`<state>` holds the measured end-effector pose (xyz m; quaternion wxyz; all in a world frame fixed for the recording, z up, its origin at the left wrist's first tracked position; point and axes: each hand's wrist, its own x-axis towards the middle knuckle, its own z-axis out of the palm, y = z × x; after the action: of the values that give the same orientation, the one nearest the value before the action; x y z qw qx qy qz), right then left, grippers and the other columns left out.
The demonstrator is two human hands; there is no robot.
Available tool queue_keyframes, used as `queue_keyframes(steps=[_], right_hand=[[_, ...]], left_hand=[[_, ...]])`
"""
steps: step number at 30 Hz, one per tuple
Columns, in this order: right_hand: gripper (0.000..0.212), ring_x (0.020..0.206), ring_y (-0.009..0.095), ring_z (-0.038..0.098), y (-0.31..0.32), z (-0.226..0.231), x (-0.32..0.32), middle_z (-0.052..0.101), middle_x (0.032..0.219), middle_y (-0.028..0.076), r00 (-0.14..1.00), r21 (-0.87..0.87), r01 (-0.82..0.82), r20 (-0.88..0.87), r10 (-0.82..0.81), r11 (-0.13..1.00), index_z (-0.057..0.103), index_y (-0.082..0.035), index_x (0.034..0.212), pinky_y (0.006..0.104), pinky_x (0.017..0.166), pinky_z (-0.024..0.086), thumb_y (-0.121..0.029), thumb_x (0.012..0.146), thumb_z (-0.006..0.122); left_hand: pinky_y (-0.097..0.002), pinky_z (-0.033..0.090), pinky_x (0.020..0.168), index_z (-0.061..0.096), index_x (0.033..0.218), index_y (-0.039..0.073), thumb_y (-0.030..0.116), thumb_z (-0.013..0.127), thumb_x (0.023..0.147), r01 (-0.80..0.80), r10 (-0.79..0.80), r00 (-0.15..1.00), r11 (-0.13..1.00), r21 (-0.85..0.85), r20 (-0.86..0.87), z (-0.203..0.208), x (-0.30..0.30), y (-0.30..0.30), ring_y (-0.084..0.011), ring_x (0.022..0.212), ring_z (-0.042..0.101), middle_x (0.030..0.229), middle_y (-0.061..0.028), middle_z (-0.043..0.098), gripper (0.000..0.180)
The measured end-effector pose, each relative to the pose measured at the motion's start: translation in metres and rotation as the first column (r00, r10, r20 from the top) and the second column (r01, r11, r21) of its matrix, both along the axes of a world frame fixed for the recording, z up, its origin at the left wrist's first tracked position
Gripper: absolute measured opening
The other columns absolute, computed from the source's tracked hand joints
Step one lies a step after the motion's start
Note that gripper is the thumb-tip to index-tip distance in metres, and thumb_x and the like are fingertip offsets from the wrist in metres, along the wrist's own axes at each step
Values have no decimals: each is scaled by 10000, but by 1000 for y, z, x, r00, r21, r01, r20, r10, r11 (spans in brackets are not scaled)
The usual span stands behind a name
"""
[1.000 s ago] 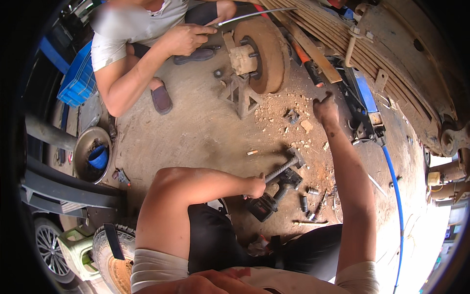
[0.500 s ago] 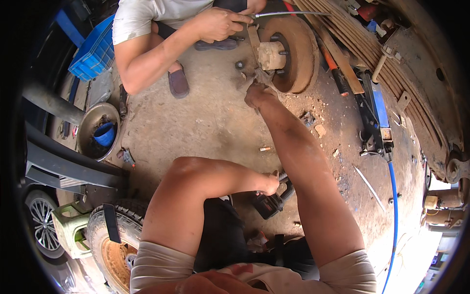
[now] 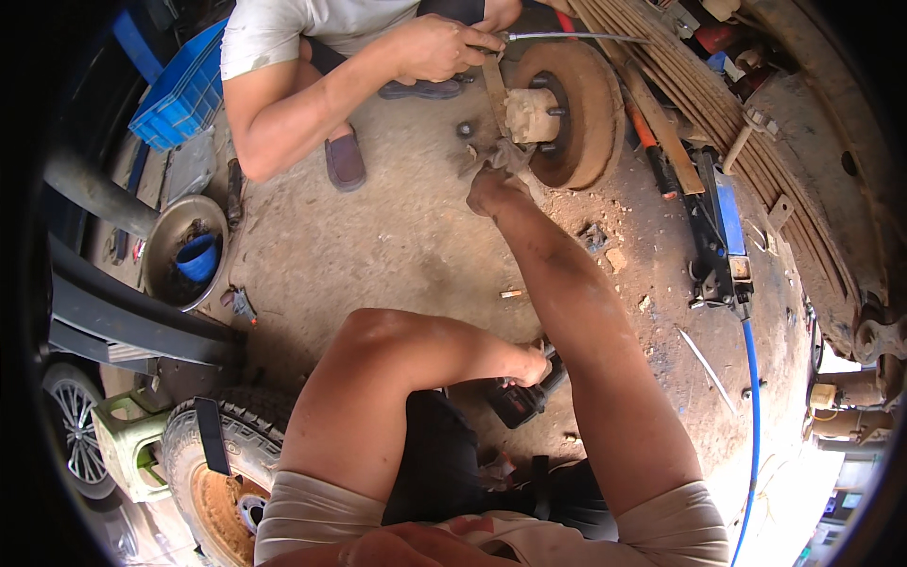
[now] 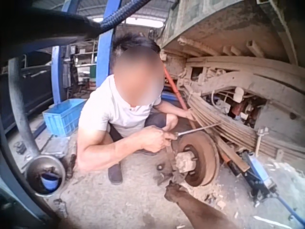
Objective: The person sits on the floor and repeatedly strikes a metal component of a vehicle's suspension system with a hammer. Another person is visible in the background working on the same vehicle. The camera wearer uses a hammer to hit a specific part of the suspension assembly multiple times.
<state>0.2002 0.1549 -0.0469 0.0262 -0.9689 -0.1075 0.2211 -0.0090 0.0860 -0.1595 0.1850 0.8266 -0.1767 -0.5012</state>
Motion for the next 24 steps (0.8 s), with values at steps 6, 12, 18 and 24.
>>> queue_keyframes(steps=[6, 12, 18, 24], right_hand=[[517, 1002, 329, 619, 9, -12, 1, 595, 1150, 195, 997, 49, -67, 39, 65, 997, 499, 45, 1193, 385, 766, 525, -111, 705, 573], [483, 1006, 307, 621, -42, -81, 43, 613, 1110, 197, 959, -58, -261, 99, 266, 964, 524, 56, 1159, 383, 762, 522, -109, 707, 566], [461, 1001, 326, 620, 21, -49, 15, 618, 1089, 208, 971, 130, -227, 113, 213, 965, 562, 49, 1117, 394, 778, 517, -103, 683, 572], [417, 979, 346, 626, -30, -86, 47, 624, 1064, 220, 981, 87, -191, 38, 189, 978, 614, 43, 1038, 401, 787, 516, -79, 641, 585]], left_hand=[[-415, 508, 399, 124, 1181, -129, -48, 583, 730, -42, 43, 999, 999, 28, -14, -5, -1, 9, -331, 539, 625, 680, -248, 585, 648], [-414, 509, 402, 130, 1183, -126, -51, 589, 725, 32, -32, 999, 999, -13, 2, 3, -2, -25, -332, 548, 626, 692, -249, 586, 653], [-414, 510, 405, 135, 1184, -123, -53, 595, 720, -83, 84, 996, 996, 41, -15, -2, 0, 13, -334, 557, 628, 703, -250, 588, 657], [-413, 512, 408, 141, 1186, -120, -55, 600, 715, -8, 8, 1000, 1000, -11, -2, 6, -1, -17, -335, 566, 630, 714, -251, 590, 661]])
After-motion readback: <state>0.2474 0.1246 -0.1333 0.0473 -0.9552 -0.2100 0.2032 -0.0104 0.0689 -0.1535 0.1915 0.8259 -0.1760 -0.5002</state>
